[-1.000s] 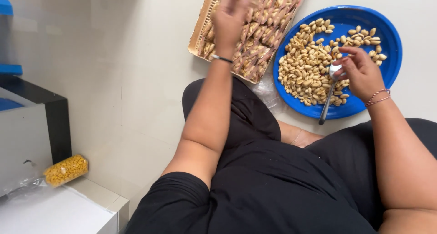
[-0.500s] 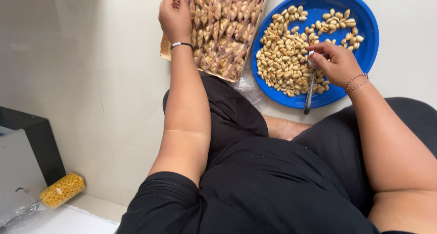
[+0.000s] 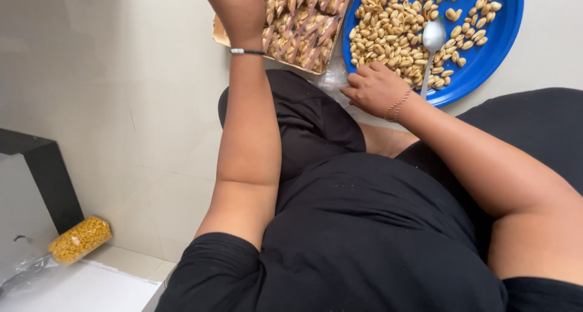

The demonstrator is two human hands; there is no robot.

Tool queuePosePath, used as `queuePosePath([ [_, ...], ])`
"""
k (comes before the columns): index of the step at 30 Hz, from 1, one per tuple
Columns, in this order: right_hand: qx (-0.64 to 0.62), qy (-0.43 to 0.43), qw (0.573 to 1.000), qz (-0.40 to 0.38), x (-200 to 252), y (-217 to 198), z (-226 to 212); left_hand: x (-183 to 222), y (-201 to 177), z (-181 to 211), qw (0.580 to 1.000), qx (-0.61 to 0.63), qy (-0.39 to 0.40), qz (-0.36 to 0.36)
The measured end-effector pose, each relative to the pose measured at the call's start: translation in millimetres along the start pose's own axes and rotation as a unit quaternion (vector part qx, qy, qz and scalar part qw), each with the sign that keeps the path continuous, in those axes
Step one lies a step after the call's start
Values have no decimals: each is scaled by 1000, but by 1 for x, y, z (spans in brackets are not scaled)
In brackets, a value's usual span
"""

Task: A person is manually bagging nuts by transferring them from a blue plate into a small plastic bag using their hands and a spoon.

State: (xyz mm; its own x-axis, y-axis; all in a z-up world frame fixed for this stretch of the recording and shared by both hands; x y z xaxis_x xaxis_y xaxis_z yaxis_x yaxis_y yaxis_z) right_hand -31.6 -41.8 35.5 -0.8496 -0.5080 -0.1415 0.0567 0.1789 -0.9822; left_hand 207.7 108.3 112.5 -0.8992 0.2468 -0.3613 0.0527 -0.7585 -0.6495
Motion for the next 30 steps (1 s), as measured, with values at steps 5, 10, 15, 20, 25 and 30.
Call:
queuePosePath([
  [5, -15, 8, 990, -137, -5, 27, -16, 31, -22, 75, 995, 73, 61, -38],
  [10, -356, 186, 907, -127, 10, -9, 34, 73, -2, 98, 952, 227, 20, -206],
  [15, -505, 289, 812, -43, 39, -45, 58, 125, 54, 104, 891, 174, -63, -414],
  [20, -515, 299, 803, 13, 58, -100, 59, 138, 60, 140, 860, 242, -129, -431],
  [25, -693, 346, 631, 36, 93, -59, 75, 135, 80, 134, 874, 333, -100, -341],
  [30, -690, 358, 628, 29, 94, -28, 93, 154, 117, 82, 782, 465, -208, -360],
])
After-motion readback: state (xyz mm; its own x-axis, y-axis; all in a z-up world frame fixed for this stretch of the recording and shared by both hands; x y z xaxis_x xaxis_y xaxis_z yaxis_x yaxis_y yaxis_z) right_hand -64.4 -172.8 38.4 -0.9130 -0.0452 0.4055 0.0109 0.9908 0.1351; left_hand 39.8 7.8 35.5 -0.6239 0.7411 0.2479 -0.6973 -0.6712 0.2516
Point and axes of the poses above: each hand's wrist, its own x-axis away from the middle knuckle, its own y-axis out of the palm, z = x × y, the point moved 9 cm from there along -x, towards the middle knuckle, and after that the axes turned 11 degrees about -z, right-handed, at the moved point
